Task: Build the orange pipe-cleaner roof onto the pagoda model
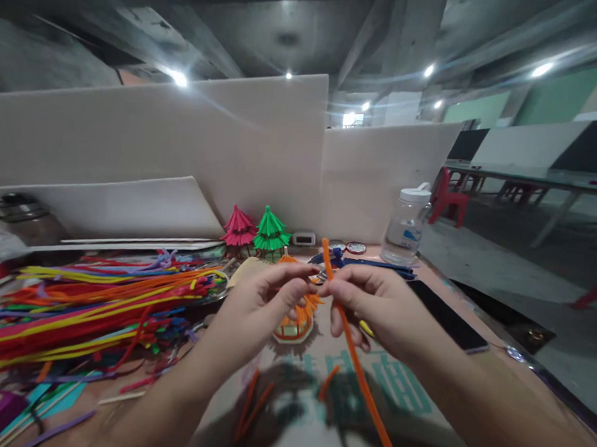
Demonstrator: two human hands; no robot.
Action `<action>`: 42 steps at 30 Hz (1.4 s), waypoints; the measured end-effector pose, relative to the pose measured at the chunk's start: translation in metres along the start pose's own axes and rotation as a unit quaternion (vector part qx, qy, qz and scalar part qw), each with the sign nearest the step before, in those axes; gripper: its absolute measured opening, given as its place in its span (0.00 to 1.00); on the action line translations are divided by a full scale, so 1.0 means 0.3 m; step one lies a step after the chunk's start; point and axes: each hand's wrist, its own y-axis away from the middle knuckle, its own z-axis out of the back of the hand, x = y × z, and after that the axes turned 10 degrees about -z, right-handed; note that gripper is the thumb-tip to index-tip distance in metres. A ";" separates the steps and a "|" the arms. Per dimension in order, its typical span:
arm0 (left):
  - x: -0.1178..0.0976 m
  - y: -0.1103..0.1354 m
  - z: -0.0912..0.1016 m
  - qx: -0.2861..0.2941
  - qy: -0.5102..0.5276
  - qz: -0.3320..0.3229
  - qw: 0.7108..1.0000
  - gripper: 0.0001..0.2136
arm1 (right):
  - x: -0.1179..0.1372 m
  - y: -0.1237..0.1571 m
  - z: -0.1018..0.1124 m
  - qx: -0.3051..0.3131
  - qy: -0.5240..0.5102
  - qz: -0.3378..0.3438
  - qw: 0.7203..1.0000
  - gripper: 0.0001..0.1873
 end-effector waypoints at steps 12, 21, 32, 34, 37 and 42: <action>0.015 -0.042 0.135 -0.138 -0.020 0.009 0.990 0.12 | -0.037 -0.086 0.089 -0.075 0.113 0.041 0.990 0.18; 0.189 -0.105 0.108 -0.032 -0.233 0.011 0.972 0.19 | -0.033 -0.123 0.167 -0.098 0.145 0.013 0.984 0.18; 0.174 -0.107 0.100 -0.020 -0.286 -0.034 0.958 0.13 | -0.108 -0.202 0.293 -0.162 0.258 -0.013 0.952 0.12; 0.179 -0.107 0.100 -0.021 -0.285 -0.040 0.957 0.13 | -0.120 -0.215 0.313 -0.170 0.265 -0.020 0.949 0.11; 0.176 -0.106 0.106 -0.017 -0.301 -0.062 0.951 0.14 | -0.123 -0.215 0.311 -0.176 0.278 -0.024 0.944 0.11; 0.160 -0.097 0.116 0.030 -0.324 -0.031 0.945 0.15 | -0.089 -0.170 0.230 -0.165 0.323 0.016 0.932 0.15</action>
